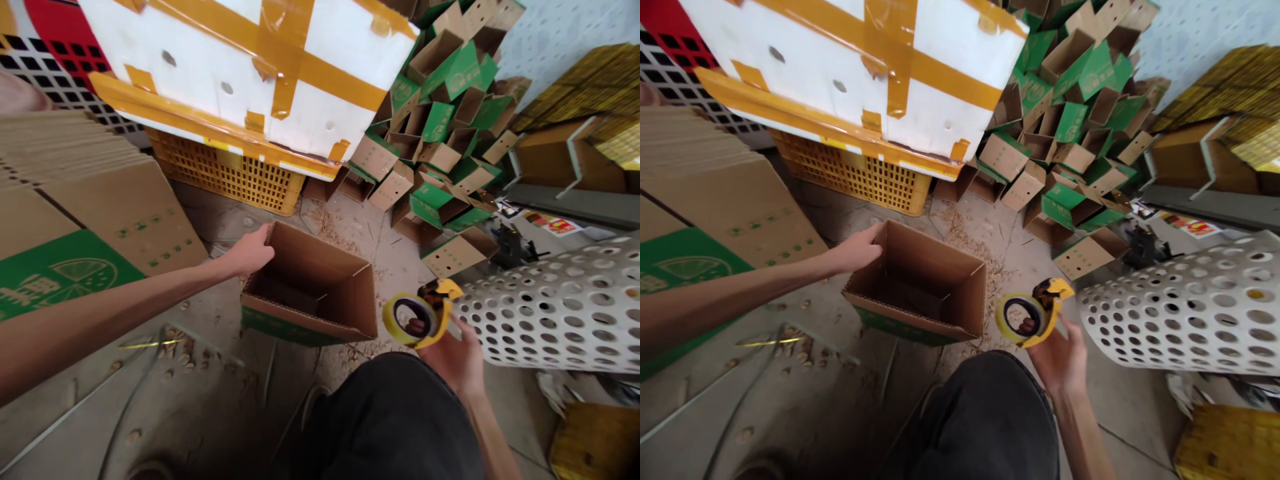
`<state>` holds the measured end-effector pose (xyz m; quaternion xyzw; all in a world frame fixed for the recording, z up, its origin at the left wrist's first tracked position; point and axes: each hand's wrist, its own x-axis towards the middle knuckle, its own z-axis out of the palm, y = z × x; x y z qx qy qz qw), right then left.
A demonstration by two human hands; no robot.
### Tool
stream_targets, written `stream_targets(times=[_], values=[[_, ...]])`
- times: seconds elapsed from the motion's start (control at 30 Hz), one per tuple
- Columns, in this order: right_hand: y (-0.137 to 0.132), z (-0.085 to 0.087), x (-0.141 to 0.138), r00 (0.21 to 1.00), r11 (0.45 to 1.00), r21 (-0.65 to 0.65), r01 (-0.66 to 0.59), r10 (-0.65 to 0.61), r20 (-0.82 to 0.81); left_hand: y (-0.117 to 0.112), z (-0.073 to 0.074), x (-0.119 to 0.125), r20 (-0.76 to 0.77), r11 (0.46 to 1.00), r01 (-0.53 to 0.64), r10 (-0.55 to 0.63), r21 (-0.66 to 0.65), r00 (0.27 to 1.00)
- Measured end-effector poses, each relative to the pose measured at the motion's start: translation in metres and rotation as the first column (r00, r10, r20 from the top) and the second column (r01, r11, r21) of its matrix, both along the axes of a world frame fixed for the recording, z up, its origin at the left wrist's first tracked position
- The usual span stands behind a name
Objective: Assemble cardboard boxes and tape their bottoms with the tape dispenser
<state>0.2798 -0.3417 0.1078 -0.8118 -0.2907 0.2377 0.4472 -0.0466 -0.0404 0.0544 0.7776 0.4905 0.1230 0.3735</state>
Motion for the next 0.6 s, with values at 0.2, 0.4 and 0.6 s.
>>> stream_targets(times=[0.2,0.4,0.6], values=[[0.013,0.022,0.020,0.925,0.952,0.274,0.139,-0.026,-0.380,-0.001,0.003,0.003,-0.067,1.000,0.008,-0.009,-0.010,0.998],[0.047,0.019,0.012,0.992,0.974,0.206,-0.093,0.109,-0.065,-0.011,0.014,0.004,-0.228,0.994,-0.103,0.106,0.027,0.968],[0.075,0.018,0.005,0.962,0.971,0.065,-0.232,0.219,0.161,-0.023,0.025,0.004,-0.340,0.983,-0.104,0.150,0.150,0.929]])
